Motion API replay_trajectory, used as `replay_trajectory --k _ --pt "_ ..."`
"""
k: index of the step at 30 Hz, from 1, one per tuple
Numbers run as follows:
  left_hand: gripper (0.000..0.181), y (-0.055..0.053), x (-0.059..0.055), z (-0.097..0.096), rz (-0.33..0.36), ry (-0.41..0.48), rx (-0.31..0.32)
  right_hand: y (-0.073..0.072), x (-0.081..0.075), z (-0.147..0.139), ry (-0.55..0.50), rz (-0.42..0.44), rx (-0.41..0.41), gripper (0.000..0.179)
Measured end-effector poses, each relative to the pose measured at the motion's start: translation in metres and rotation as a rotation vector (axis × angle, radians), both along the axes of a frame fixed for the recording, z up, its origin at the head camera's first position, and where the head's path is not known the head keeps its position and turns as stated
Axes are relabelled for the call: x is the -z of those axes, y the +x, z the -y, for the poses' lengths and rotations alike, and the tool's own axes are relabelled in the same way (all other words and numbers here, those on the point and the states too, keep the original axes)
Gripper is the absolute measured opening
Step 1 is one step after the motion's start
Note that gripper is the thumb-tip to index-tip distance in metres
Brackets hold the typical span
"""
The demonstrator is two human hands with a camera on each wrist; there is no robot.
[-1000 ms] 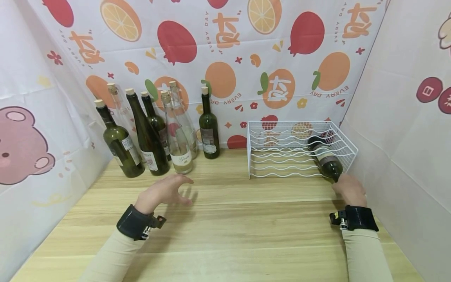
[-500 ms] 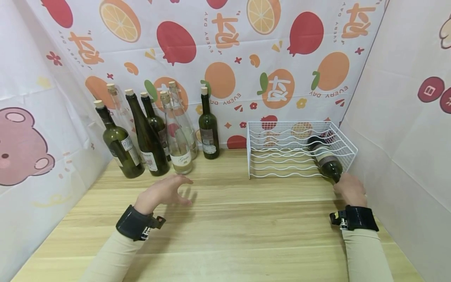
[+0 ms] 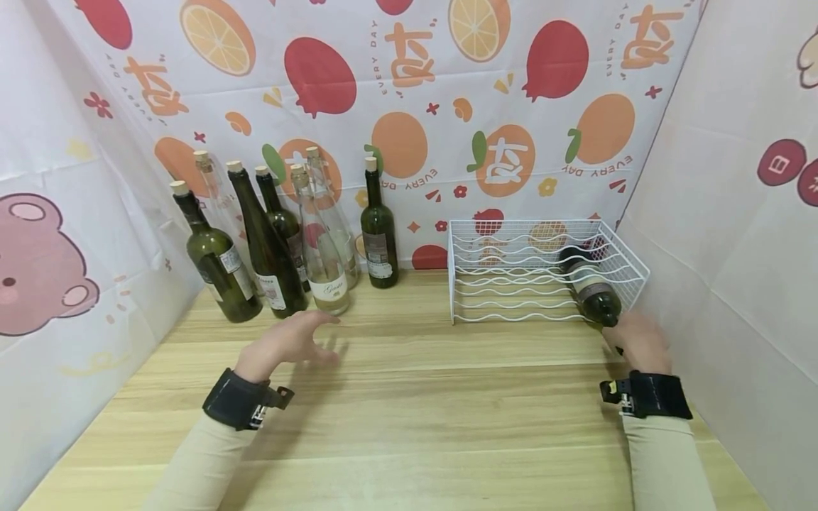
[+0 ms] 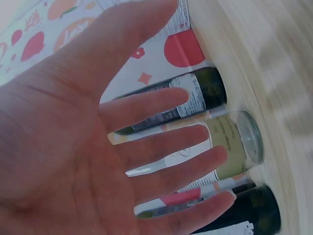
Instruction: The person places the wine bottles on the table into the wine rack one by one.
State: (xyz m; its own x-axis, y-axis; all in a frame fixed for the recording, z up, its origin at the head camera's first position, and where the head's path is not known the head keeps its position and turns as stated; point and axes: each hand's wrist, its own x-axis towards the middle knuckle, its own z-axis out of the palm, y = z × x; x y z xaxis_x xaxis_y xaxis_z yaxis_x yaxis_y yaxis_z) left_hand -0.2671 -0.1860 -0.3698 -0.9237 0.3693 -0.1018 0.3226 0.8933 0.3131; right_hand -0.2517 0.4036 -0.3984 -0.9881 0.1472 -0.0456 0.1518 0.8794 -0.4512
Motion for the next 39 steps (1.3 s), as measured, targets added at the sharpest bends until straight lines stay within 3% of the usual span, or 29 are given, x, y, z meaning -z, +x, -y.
replay_trajectory --k 5,8,15,24,30,39 --pt "0.071 -0.010 0.001 0.007 -0.048 0.002 -0.043 -0.002 -0.030 0.009 0.151 0.012 -0.104 0.053" --pt "0.072 -0.017 0.004 0.012 -0.074 0.021 -0.071 -0.001 -0.043 0.026 0.183 0.016 -0.182 0.063" --pt "0.090 -0.037 0.016 0.028 -0.088 0.124 -0.154 0.011 -0.059 0.081 0.132 -0.021 -0.367 0.049" --pt "0.103 -0.062 0.032 0.030 -0.026 0.284 -0.270 0.028 -0.067 0.133 0.029 -0.057 -0.605 0.038" --pt "0.096 -0.078 0.050 0.025 -0.115 0.410 -0.324 0.028 -0.064 0.157 0.060 -0.011 -0.652 0.036" --pt "0.085 -0.098 0.063 0.024 -0.146 0.492 -0.423 0.025 -0.061 0.164 0.087 -0.007 -0.672 0.030"
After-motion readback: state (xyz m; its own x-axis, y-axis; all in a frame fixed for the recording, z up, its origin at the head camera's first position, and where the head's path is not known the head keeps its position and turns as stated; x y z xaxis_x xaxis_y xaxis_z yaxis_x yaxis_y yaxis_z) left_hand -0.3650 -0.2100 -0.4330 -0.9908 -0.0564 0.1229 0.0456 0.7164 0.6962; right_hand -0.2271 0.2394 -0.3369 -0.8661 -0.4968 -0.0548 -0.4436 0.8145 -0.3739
